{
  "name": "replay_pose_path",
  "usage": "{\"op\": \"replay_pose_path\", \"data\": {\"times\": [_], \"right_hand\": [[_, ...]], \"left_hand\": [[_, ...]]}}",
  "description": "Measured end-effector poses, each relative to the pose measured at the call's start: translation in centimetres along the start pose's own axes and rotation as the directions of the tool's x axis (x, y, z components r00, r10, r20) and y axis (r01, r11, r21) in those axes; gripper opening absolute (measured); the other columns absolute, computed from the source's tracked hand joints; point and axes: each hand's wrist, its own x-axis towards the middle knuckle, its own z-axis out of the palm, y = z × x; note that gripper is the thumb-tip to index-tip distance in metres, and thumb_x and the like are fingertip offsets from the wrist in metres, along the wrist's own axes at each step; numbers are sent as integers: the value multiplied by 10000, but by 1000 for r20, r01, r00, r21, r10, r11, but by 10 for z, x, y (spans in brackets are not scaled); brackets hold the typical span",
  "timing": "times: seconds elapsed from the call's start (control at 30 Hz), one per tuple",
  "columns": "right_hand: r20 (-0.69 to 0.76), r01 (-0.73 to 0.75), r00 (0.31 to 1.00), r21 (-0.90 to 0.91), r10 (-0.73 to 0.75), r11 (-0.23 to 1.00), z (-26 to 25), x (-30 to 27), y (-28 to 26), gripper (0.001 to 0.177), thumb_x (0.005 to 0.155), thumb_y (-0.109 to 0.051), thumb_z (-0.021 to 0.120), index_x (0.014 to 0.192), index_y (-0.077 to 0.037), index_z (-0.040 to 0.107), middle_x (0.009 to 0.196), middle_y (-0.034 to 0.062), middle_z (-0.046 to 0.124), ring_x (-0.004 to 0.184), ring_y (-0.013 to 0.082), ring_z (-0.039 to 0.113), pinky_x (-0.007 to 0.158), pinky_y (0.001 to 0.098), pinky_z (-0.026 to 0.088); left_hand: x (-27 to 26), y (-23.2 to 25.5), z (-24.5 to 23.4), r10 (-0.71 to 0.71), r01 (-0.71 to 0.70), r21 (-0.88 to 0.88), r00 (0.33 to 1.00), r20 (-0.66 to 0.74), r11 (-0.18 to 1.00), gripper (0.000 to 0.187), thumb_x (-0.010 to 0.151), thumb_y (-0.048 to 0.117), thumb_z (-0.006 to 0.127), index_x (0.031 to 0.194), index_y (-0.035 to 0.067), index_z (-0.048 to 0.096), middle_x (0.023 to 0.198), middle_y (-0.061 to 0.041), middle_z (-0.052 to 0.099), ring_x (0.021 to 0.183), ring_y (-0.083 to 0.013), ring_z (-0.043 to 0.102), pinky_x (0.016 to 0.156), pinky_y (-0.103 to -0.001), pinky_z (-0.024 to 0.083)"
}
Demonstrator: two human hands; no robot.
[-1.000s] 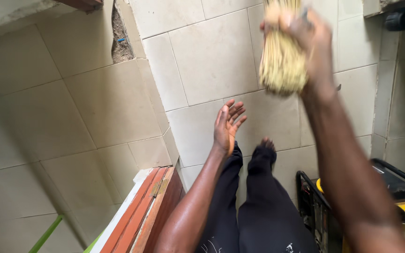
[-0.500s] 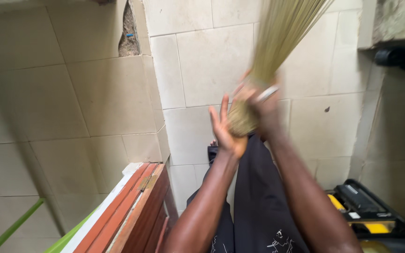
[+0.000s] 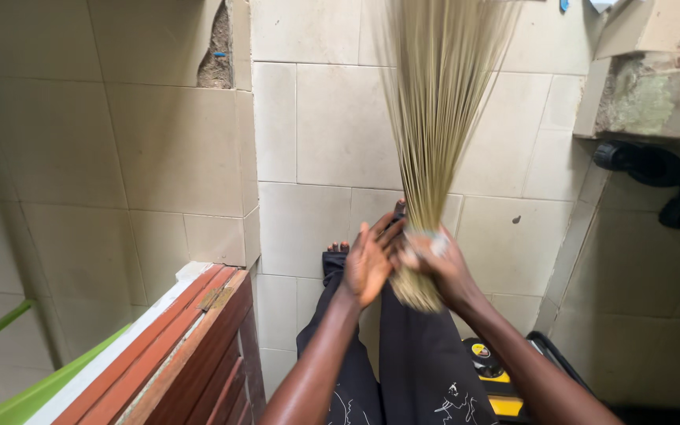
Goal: The person sweeps a tiled entryway with a handheld broom, moves several pairs of shoes by hand to organize them, and folds a black cloth on the floor.
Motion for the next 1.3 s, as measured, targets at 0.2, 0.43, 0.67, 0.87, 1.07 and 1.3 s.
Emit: {"op": "replay_pose_path", "data": {"times": [0.2, 0.43, 0.67, 0.87, 1.07, 1.3], "right_hand": [[42, -553, 822, -183, 568, 813, -129, -156, 11, 758, 694, -387, 748, 1350, -144, 455, 1124, 84, 715, 1021, 168, 696, 903, 304, 550], [111, -670, 534, -549, 838, 499, -164, -58, -47, 345, 832, -316, 689, 1038, -39, 673, 894, 72, 722, 771, 176, 697, 681, 340, 604], [105, -291, 915, -496, 390, 818, -91, 258, -98, 175, 971, -180, 559, 974, -60, 685, 837, 101, 697, 672, 223, 692, 582, 399, 592], [23, -4, 1000, -137, 7, 991, 7, 370, -188, 272, 971, -253, 609, 1097, -13, 635, 872, 128, 709, 669, 228, 714, 595, 423, 625], [62, -16, 998, 142, 7, 990, 40, 359, -206, 383, 942, -320, 544, 1111, 7, 648, 874, 131, 725, 725, 249, 742, 623, 422, 659], [-113, -303, 947, -622, 300, 722, -72, 102, -25, 483, 972, -484, 569, 1178, -64, 686, 1074, 63, 726, 989, 160, 709, 889, 354, 567]], "left_hand": [[-2, -13, -86, -9, 18, 17, 895, -447, 1000, 729, 986, 606, 429, 1520, 112, 380, 1505, -171, 493, 1341, -293, 535, 1125, -501, 426], [5, -29, -153, -16, 22, -1, 695, -718, 1000, 835, 985, 615, 401, 1623, 124, 179, 1657, -143, 270, 1523, -335, 278, 1195, -510, 267], [34, -47, -130, 51, -59, 14, 697, -715, 998, 844, 998, 576, 403, 1626, 116, 74, 1650, -228, 255, 1514, -389, 336, 1212, -504, 339], [44, -33, -74, 15, -23, -4, 761, -649, 1000, 779, 1024, 545, 395, 1601, 79, 154, 1585, -237, 395, 1447, -374, 449, 1163, -494, 414], [44, -15, -50, -15, 62, 67, 838, -545, 996, 690, 1037, 537, 331, 1553, 78, 335, 1474, -192, 548, 1339, -318, 558, 1109, -472, 468], [55, -6, -60, 0, 50, 73, 823, -569, 996, 678, 1029, 558, 340, 1499, 77, 427, 1433, -163, 573, 1333, -293, 545, 1088, -469, 478]]}}
